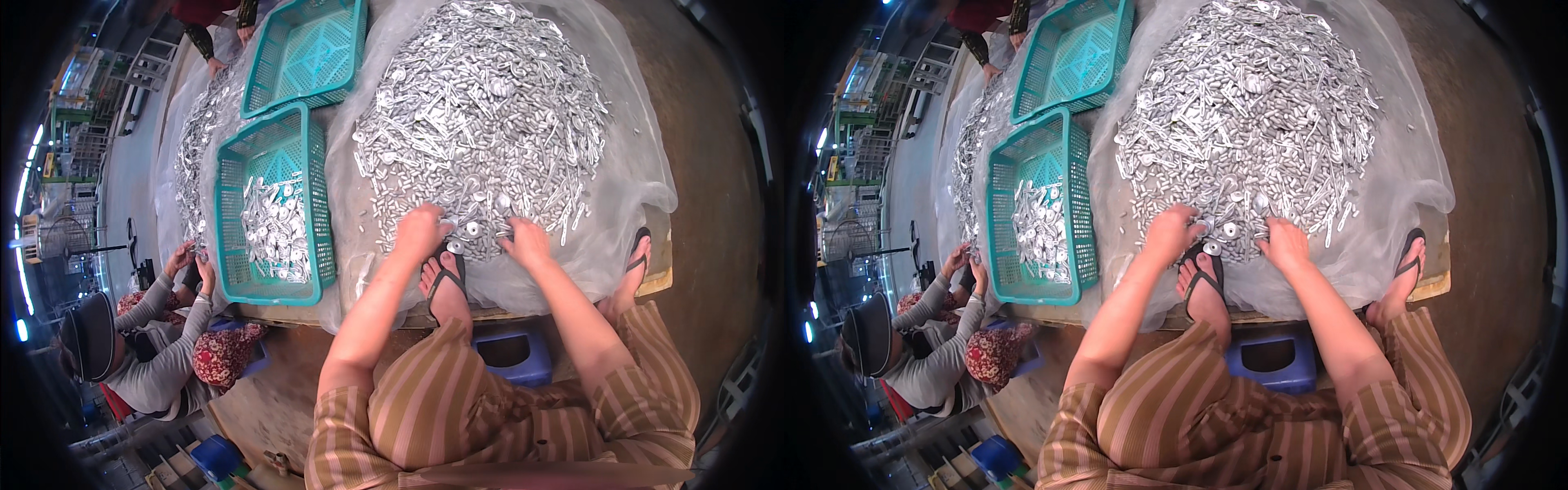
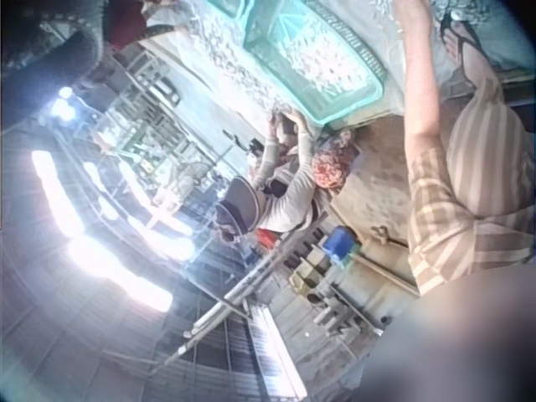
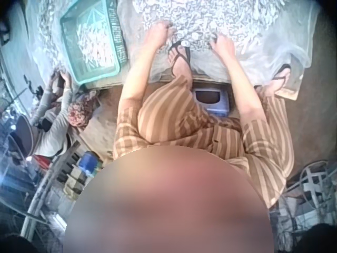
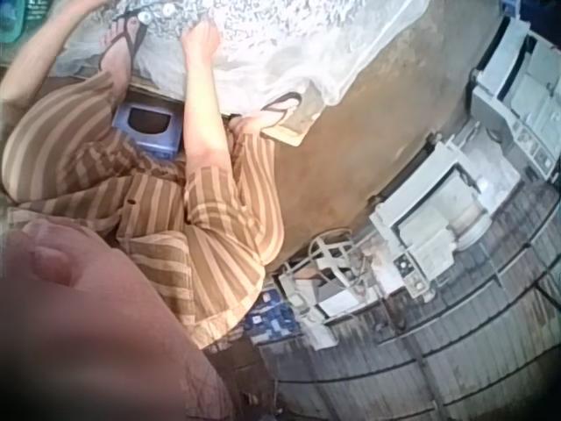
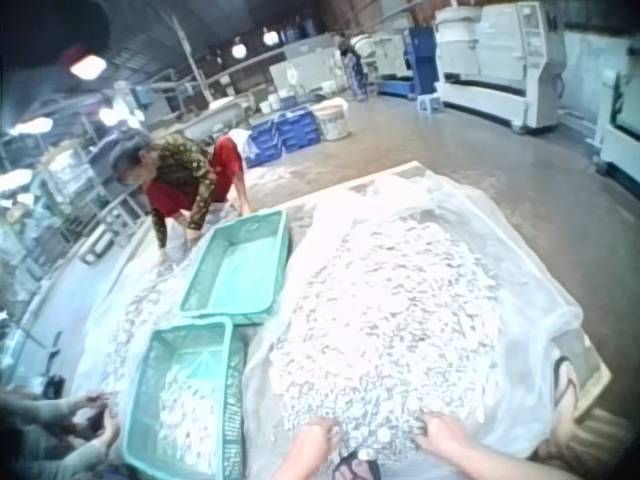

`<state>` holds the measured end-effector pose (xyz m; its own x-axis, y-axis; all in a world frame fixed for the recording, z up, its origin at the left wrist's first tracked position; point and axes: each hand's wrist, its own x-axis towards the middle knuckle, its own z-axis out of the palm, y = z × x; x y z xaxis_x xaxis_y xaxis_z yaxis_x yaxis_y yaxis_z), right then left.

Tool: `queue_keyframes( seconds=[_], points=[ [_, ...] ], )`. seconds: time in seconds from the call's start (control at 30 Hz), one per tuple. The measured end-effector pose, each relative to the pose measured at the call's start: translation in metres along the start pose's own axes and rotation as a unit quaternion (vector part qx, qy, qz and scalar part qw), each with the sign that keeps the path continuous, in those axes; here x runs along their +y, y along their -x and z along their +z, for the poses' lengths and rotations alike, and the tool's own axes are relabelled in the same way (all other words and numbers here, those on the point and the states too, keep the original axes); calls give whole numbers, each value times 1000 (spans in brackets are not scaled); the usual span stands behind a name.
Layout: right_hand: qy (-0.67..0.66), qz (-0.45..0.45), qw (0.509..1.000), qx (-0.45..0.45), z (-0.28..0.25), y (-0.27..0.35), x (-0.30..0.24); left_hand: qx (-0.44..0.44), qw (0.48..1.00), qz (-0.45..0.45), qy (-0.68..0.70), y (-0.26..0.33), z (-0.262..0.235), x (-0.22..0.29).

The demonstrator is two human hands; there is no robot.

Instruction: The person sits on a stool and sorts small metal parts from a large plastic bag into green baskets. They repeatedly pick up handfuls of parts, separate them by hand, and place selected pieces into the baskets. The process continues throughout the clip with consistent hand movements.

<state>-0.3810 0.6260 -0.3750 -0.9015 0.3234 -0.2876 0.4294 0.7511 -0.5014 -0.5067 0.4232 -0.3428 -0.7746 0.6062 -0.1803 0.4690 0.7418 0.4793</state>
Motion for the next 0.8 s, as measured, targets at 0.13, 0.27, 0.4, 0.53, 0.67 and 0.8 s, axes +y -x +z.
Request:
queue_keyframes(
  seconds=[0.13,0.27,0.4,0.53,0.67,0.8],
  points=[
    [55,-12,998,-31,5,2,17,5,999,42,-29,-8,39,11],
    [-35,49,998,22,-9,-3,13,-34,995,-29,87,-14,22,-8],
    [-225,81,962,130,8,-16,22,1,931,-107,348,-8,15,-44],
    [-231,118,963,71,26,-12,22,14,802,-163,574,-8,20,-48],
    [-84,138,984,-81,18,5,-15,-10,739,-212,639,-1,23,-31],
    [-47,107,991,-60,26,11,-22,-88,911,-152,372,8,36,-26]
  ],
)
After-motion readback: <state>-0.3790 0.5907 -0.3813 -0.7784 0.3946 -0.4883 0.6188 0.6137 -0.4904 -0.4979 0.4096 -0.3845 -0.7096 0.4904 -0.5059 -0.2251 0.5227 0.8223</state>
